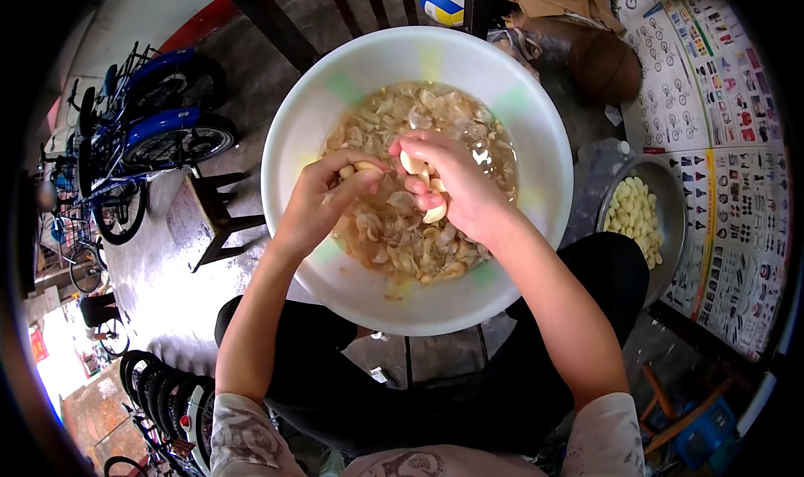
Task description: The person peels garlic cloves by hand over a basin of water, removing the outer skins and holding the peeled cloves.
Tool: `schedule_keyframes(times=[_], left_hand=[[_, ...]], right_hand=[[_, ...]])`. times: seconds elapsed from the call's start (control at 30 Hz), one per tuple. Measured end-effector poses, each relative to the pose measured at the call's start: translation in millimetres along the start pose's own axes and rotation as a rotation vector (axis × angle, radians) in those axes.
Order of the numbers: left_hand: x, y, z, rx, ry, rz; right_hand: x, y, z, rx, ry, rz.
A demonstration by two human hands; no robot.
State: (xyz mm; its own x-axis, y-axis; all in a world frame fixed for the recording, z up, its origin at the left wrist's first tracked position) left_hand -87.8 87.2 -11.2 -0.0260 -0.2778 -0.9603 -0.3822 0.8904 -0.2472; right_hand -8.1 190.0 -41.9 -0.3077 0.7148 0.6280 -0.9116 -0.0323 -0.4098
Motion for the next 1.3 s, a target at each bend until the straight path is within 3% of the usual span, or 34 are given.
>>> schedule_keyframes(times=[0.07, 0.2, 0.27, 0.37, 0.7, 1.23, 1.3], left_hand=[[4.6, -1.9, -8.3, -0.112, 0.053, -0.075], [-8.6, -1.4, -7.6, -0.11, 0.212, -0.031], [-19.9, -1.4, -8.8, -0.194, 0.386, 0.081], [-28.7, -1.6, -6.8, -0.24, 0.504, 0.263], [-37.0, -3.0, 7.8, -0.085, 0.712, 0.387], [-41.6, -7.5, 6.3, -0.036, 0.552, 0.307], [-41.4, -8.1, 5.4, -0.038, 0.515, 0.281]], right_hand=[[2.0, -0.6, 1.2, -0.007, -0.095, -0.014], [7.7, 0.6, 1.8, -0.05, -0.365, -0.032], [37.6, -5.5, 20.5, -0.082, -0.962, -0.572], [45.7, -7.9, 28.7, -0.117, -1.056, -0.603], [47.0, -9.5, 43.4, -0.009, -1.449, -0.588], [47.6, -16.2, 49.4, 0.028, -1.398, -0.595], [49.2, -17.4, 44.9, 0.02, -1.278, -0.593]])
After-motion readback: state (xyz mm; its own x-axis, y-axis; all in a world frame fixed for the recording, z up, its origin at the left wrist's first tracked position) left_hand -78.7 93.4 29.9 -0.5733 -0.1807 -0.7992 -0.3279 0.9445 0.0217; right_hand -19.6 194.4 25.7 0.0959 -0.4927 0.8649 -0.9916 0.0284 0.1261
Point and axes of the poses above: each hand's wrist, its own y-axis towards the middle knuckle, its own z-axis out of the palm, x = y × z, the point moved 9 cm from there along y, towards the middle knuckle, and after that the axes turned 8 degrees about x, right-handed, at the moved point
